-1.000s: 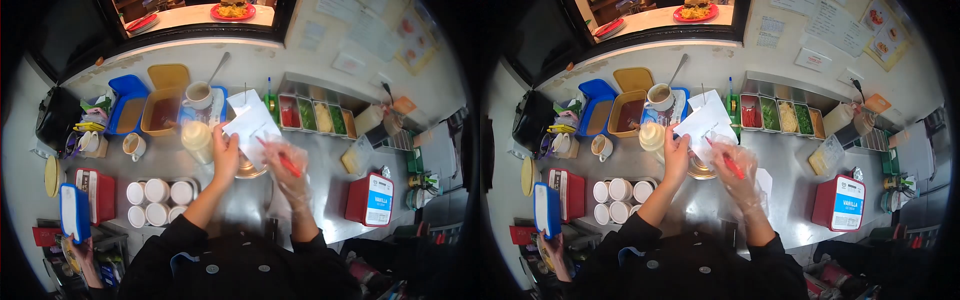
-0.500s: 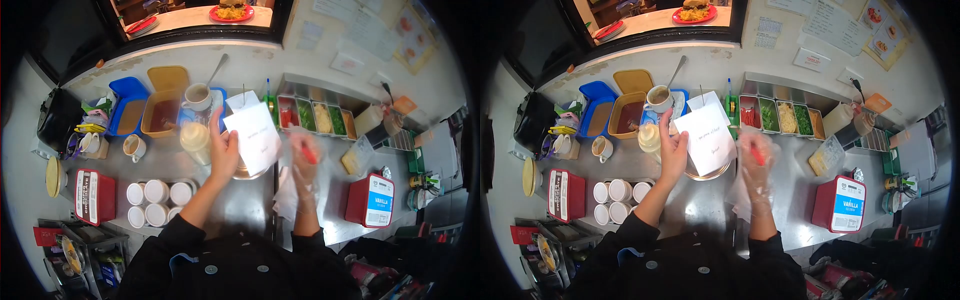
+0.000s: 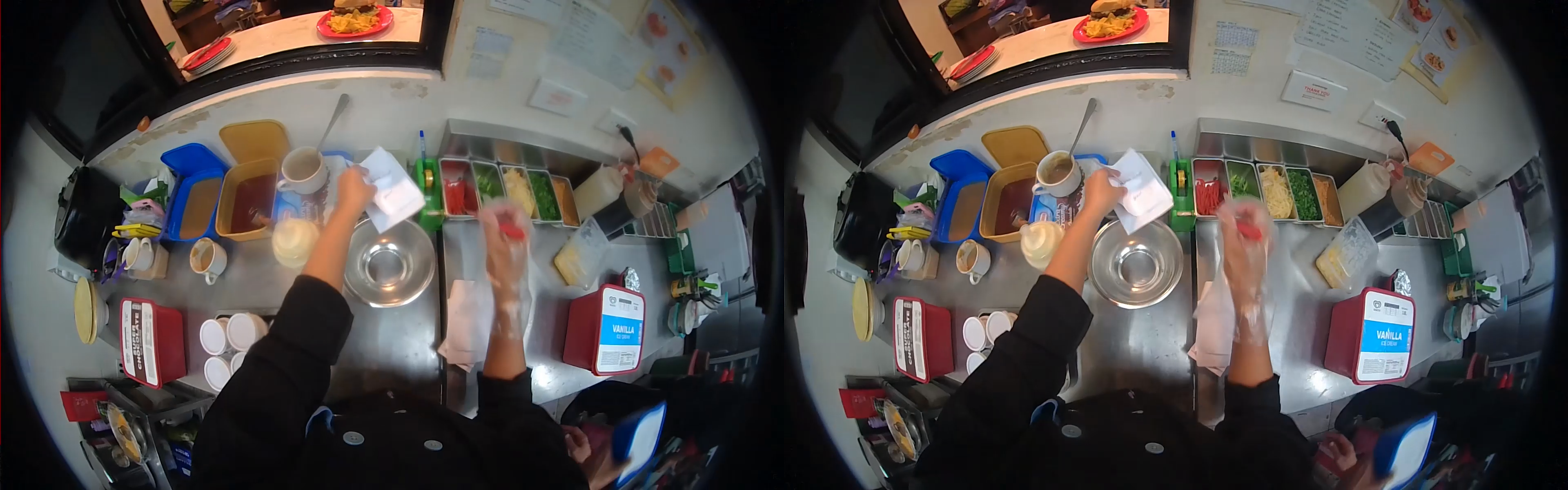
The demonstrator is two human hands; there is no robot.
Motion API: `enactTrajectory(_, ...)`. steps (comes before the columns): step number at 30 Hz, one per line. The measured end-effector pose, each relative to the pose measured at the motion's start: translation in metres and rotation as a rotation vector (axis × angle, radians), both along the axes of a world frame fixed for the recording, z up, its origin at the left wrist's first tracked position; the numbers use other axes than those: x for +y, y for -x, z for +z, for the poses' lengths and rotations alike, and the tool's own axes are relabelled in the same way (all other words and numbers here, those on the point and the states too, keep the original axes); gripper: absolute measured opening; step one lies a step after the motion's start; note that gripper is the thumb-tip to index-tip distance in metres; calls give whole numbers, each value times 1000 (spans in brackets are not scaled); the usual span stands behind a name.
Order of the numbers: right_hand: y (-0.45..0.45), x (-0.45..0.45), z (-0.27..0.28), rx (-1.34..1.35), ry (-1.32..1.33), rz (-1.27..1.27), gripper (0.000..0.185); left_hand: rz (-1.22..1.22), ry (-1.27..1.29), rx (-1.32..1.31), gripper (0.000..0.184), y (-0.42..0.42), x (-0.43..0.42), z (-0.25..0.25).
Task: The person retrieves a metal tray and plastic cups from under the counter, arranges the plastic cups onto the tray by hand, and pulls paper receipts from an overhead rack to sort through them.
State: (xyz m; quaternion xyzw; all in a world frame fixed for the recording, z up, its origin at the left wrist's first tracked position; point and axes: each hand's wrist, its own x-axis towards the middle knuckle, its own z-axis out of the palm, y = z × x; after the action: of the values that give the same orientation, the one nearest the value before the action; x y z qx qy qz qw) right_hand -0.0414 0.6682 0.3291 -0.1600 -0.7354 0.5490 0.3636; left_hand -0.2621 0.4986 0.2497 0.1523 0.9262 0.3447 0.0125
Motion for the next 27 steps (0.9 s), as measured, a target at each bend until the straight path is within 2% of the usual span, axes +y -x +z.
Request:
enactTrajectory(1,20,8,-7,90,8,51,16,15,-42,16,48,-7,4,-3)
enactTrajectory(3,62,29,-17,54,-250,87,20,59,-141,-54,58,-20,13,6)
enactTrajectory(4,89,36,-29,9,-288,70,21,61,-143,-57,58,-28,18,18)
enactTrajectory(7,162,47,-58,-351,-292,80,21,204,-147,-109,59,-54,20,42)
enactTrajectory(8,181,50,-70,-355,-289,81,21,177,-138,128,55,-64,18,41)
enactTrajectory(9,198,52,-83,-445,-464,46,20,147,-128,363,52,-75,15,41)
enactTrajectory(10,202,46,-83,-534,-639,11,19,146,-126,358,52,-88,8,47)
enactTrajectory(12,193,38,-60,-629,-566,63,21,-229,-175,409,43,-120,-8,53)
enactTrajectory(14,172,36,-44,-725,-486,107,23,-420,-224,157,39,-150,-28,36)
enactTrajectory(16,143,43,-42,-185,-602,43,30,-335,-66,110,31,-181,-52,26)
enactTrajectory(18,95,32,-18,-435,-951,92,20,-145,-57,-61,33,-199,-78,8)
enactTrajectory(19,74,36,-41,-323,-1430,20,15,-51,-78,-226,38,-202,-90,1)
enactTrajectory(20,54,35,-73,-268,-1461,213,9,25,-93,-395,43,-204,-98,-5)
enactTrajectory(21,32,17,-85,-485,-915,527,20,106,-271,-560,46,-205,-102,-12)
enactTrajectory(22,11,0,-97,-651,-332,614,33,179,-431,-740,49,-206,-102,-20)
enactTrajectory(23,-4,-17,-121,-497,-389,481,42,179,-618,-750,49,-205,-103,-35)
enactTrajectory(24,-5,-30,-159,-297,-432,271,34,187,-801,-769,49,-208,-100,-47)
enactTrajectory(26,-37,-39,-134,-313,-263,131,30,30,-826,-715,44,-222,-92,-34)
enactTrajectory(27,-59,-34,-97,-280,-138,73,28,-77,-809,-748,42,-234,-85,-8)
